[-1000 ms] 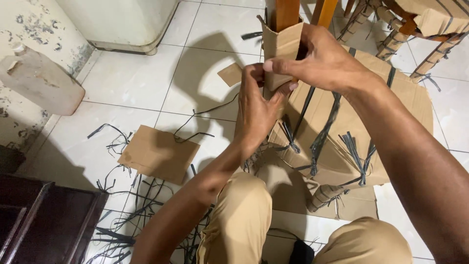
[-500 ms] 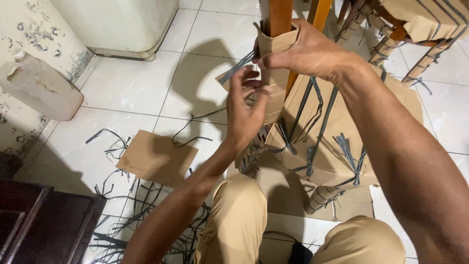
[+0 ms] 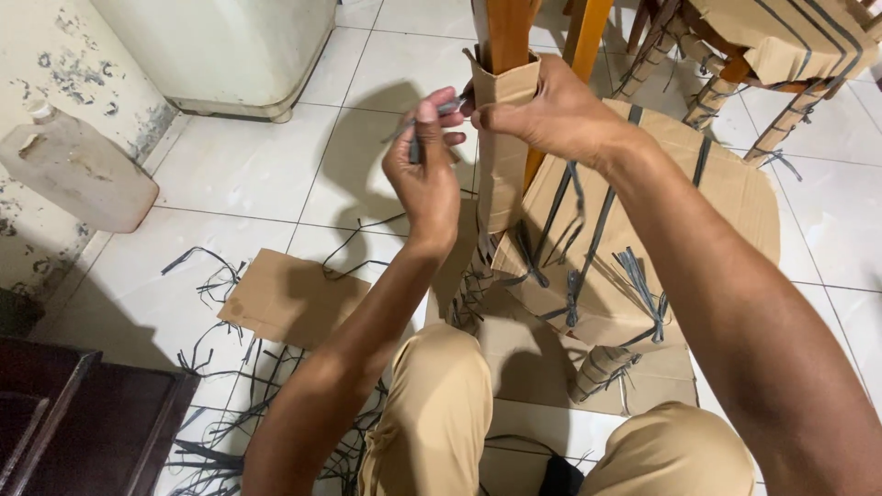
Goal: Wrapping wooden chair components with cardboard and securing them with plastic ties for protection.
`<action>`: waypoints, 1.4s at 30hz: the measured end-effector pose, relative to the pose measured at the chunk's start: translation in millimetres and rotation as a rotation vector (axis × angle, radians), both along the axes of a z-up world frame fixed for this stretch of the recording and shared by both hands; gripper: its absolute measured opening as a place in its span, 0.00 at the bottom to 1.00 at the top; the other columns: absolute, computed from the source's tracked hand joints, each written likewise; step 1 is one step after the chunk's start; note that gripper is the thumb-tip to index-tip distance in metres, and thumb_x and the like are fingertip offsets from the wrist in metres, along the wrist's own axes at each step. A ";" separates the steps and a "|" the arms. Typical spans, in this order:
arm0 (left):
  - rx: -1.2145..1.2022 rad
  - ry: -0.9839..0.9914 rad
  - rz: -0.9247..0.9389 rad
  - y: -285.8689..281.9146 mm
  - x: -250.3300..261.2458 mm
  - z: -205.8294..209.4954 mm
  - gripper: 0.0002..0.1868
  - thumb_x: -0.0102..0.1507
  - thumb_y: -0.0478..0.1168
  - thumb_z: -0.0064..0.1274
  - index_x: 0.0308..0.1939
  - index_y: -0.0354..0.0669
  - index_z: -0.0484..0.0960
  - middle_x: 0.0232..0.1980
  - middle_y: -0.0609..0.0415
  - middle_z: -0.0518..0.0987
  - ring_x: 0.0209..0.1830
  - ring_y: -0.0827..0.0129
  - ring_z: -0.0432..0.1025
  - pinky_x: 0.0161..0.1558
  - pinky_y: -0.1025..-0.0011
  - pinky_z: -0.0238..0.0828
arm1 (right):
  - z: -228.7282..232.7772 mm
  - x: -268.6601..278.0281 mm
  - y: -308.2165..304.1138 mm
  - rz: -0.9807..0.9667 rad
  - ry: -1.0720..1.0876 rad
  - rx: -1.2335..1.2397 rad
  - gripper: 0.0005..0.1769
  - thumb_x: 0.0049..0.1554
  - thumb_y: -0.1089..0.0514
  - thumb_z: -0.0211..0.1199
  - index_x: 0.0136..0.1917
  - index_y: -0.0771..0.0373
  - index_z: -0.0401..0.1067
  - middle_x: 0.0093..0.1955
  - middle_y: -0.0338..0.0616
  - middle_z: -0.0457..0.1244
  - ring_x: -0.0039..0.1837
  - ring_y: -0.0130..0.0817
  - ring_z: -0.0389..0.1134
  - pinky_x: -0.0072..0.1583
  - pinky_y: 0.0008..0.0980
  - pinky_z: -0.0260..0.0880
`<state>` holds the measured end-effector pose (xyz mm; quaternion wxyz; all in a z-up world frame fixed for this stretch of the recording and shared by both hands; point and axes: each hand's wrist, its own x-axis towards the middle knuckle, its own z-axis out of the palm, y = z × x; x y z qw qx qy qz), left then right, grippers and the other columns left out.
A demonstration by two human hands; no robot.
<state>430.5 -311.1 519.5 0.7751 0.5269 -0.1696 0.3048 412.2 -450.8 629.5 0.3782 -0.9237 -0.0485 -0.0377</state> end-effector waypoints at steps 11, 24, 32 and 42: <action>0.070 -0.077 -0.109 10.4 -25.4 18.0 0.28 0.72 0.61 0.27 0.30 0.48 0.69 0.27 0.58 0.72 0.32 0.70 0.75 0.42 0.66 0.80 | -26.8 -7.4 -0.1 0.108 -0.399 -0.128 0.25 0.55 0.50 0.75 0.53 0.74 0.72 0.41 0.58 0.70 0.36 0.42 0.72 0.35 0.35 0.75; 0.175 -0.278 -0.107 16.0 -67.4 22.9 0.22 0.77 0.47 0.29 0.33 0.45 0.73 0.29 0.54 0.75 0.39 0.63 0.76 0.56 0.59 0.73 | -63.4 -66.3 -17.5 0.166 -0.684 -0.173 0.12 0.64 0.72 0.53 0.57 0.65 0.74 0.37 0.46 0.69 0.35 0.36 0.71 0.41 0.30 0.73; 0.320 -0.394 -0.021 26.0 -78.5 23.8 0.22 0.77 0.43 0.31 0.33 0.41 0.74 0.31 0.51 0.77 0.43 0.57 0.78 0.55 0.58 0.73 | -56.0 -72.7 -10.5 0.207 -0.766 0.062 0.17 0.62 0.77 0.56 0.60 0.67 0.76 0.48 0.57 0.71 0.46 0.47 0.74 0.46 0.39 0.75; 0.364 -0.416 -0.015 23.3 -89.7 17.7 0.19 0.76 0.38 0.32 0.33 0.41 0.74 0.33 0.51 0.76 0.41 0.57 0.76 0.52 0.58 0.74 | -68.5 -34.5 7.2 0.178 -0.953 0.060 0.11 0.63 0.73 0.61 0.55 0.67 0.80 0.44 0.52 0.68 0.48 0.41 0.65 0.51 0.37 0.66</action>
